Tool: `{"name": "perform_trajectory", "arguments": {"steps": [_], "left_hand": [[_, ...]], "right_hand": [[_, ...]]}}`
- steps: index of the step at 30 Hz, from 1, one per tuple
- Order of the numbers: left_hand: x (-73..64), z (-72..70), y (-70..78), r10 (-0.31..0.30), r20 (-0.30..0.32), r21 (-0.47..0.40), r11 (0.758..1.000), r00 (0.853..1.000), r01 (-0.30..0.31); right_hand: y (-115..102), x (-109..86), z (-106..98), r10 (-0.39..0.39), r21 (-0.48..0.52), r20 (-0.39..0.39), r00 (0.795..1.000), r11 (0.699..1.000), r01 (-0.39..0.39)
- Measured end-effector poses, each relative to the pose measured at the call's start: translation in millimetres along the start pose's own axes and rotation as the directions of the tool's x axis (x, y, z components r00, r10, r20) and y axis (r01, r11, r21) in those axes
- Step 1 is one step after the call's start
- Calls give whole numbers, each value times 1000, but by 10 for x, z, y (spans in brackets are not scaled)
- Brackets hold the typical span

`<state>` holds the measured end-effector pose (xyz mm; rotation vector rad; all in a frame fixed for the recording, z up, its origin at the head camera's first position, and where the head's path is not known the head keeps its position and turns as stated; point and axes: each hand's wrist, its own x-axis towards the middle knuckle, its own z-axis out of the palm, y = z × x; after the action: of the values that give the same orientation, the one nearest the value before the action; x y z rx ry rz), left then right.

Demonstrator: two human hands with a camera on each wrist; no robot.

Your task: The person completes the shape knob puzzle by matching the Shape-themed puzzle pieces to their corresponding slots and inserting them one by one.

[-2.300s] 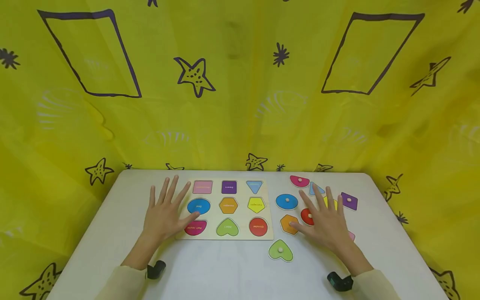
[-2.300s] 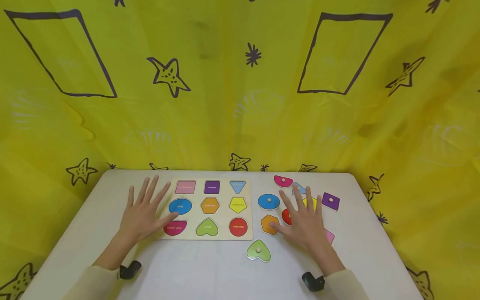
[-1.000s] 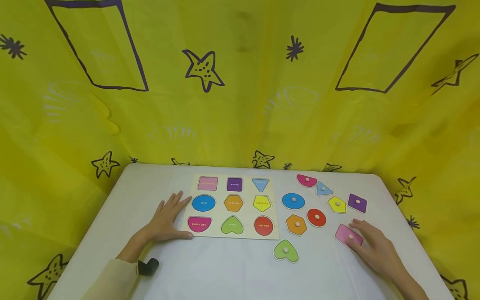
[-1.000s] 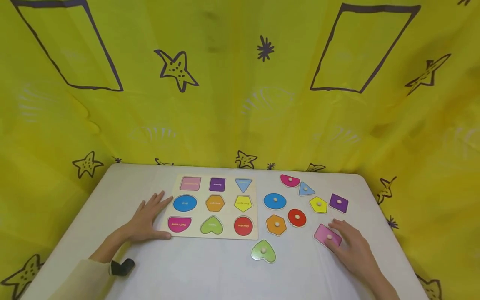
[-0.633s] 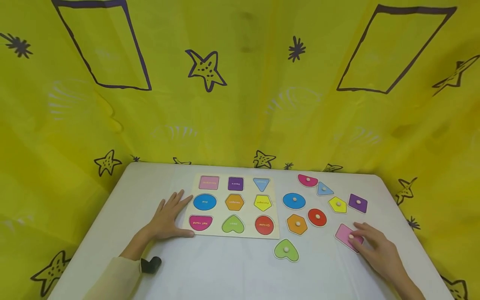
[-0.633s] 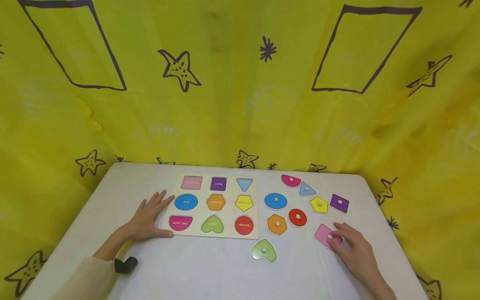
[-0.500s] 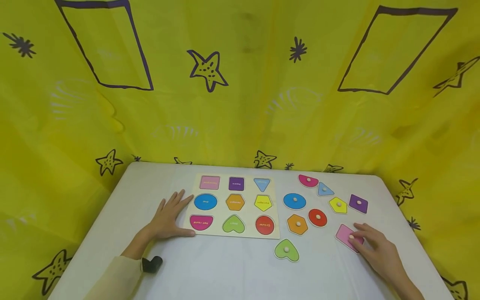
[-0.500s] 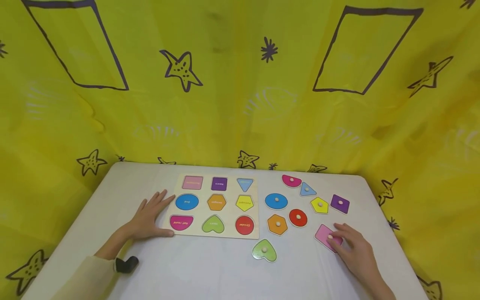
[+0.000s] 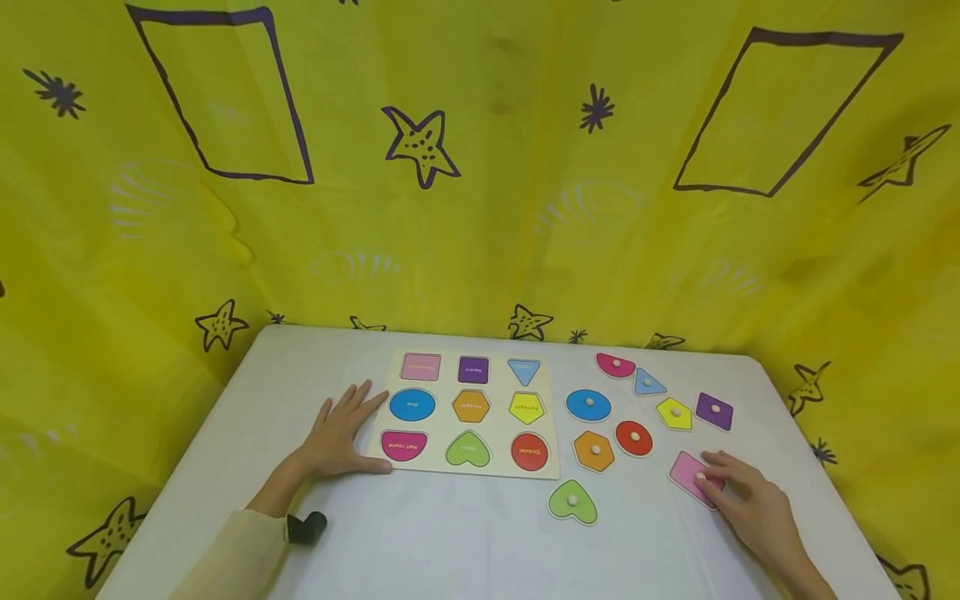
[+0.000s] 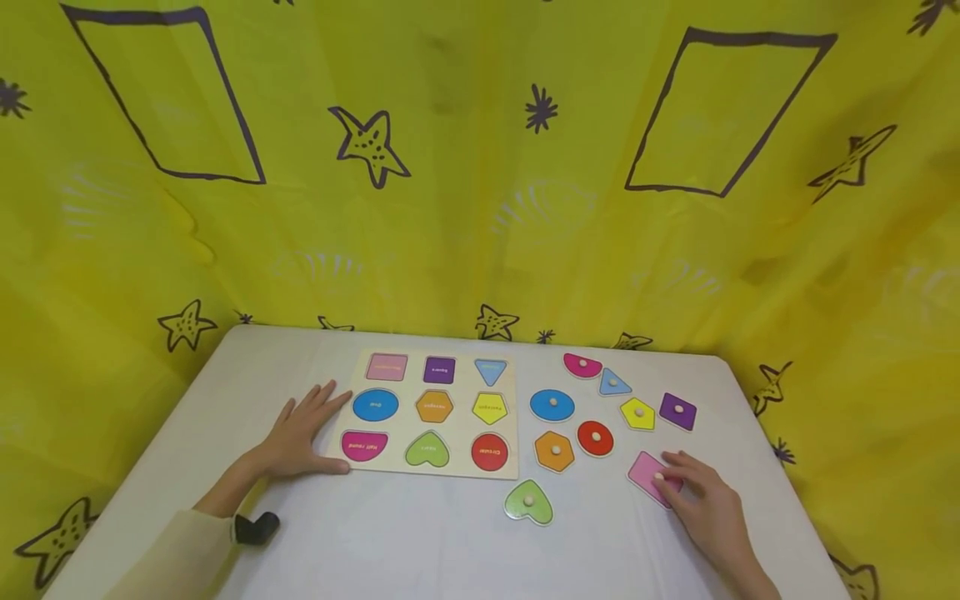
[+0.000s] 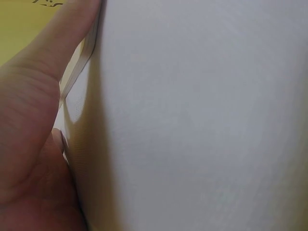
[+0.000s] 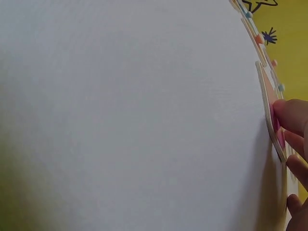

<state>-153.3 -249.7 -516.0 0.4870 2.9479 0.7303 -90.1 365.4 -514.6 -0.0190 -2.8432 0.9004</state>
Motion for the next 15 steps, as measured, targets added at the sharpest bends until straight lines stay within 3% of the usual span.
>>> {"name": "perform_trajectory", "arguments": {"steps": [6,15], "left_hand": [[19,52,-54,6,-11,6,1000,1000,-6],[10,42,-32,24,-31,-4,1000,999,-25]], "right_hand": [[-83,91,-31,-49,0,-12,999,999,49],[-344,372,-57,-154,46,-115,981,986,160]]}}
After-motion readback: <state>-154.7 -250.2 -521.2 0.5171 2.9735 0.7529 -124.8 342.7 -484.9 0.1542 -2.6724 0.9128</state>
